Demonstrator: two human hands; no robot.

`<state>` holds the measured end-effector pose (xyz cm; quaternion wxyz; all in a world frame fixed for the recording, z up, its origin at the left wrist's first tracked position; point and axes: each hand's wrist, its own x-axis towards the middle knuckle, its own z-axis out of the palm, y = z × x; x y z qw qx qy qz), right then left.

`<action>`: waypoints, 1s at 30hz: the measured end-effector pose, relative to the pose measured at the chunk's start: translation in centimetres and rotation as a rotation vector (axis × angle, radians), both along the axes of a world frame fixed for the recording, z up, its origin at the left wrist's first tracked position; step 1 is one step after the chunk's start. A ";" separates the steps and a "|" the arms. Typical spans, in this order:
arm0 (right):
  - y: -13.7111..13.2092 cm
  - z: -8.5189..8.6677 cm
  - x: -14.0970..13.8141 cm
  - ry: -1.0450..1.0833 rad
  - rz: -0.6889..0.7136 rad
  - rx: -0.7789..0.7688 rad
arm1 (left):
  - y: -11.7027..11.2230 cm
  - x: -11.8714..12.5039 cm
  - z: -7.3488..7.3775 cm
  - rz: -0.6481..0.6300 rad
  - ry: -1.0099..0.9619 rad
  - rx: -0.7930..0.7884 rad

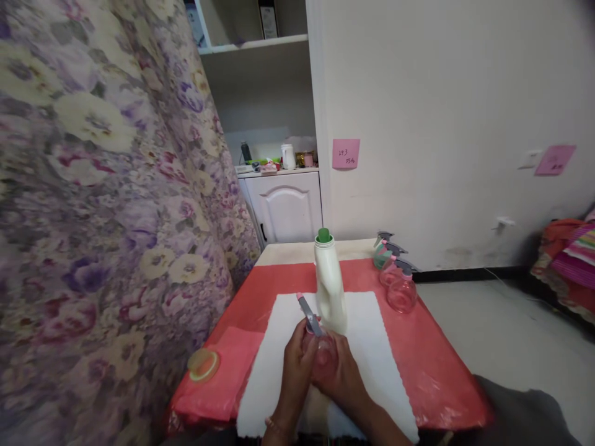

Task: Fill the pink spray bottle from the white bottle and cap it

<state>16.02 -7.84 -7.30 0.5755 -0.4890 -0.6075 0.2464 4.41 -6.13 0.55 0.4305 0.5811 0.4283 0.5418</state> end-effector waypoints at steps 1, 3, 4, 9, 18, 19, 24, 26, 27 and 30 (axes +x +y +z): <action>-0.2 0.2 0.1 0.049 0.051 0.024 | -0.2 -0.1 0.6 -0.015 -0.005 -0.001; -0.8 0.9 0.4 0.111 0.110 0.038 | -0.7 -0.2 1.8 -0.054 -0.026 -0.018; -1.2 1.3 0.5 0.123 0.118 0.034 | -0.9 -0.2 2.4 -0.075 -0.042 -0.031; -3.5 2.7 1.4 0.129 0.112 0.003 | -2.2 0.5 4.2 -0.096 -0.110 -0.098; -5.2 2.4 1.9 0.190 0.010 0.095 | -3.5 2.1 4.4 -0.040 -0.164 -0.096; -5.3 2.3 1.9 0.190 -0.003 0.104 | -3.6 2.3 4.5 -0.025 -0.175 -0.095; -5.6 2.1 2.0 0.194 -0.043 0.146 | -3.8 3.5 4.7 0.030 -0.221 -0.088; -5.8 2.0 2.1 0.191 -0.060 0.152 | -3.8 3.7 4.7 0.028 -0.233 -0.084; -5.8 2.1 2.2 0.191 -0.065 0.153 | -3.9 3.7 4.7 0.022 -0.240 -0.083; -6.1 2.3 2.3 0.185 -0.056 0.157 | -4.2 3.7 4.9 -0.005 -0.265 -0.082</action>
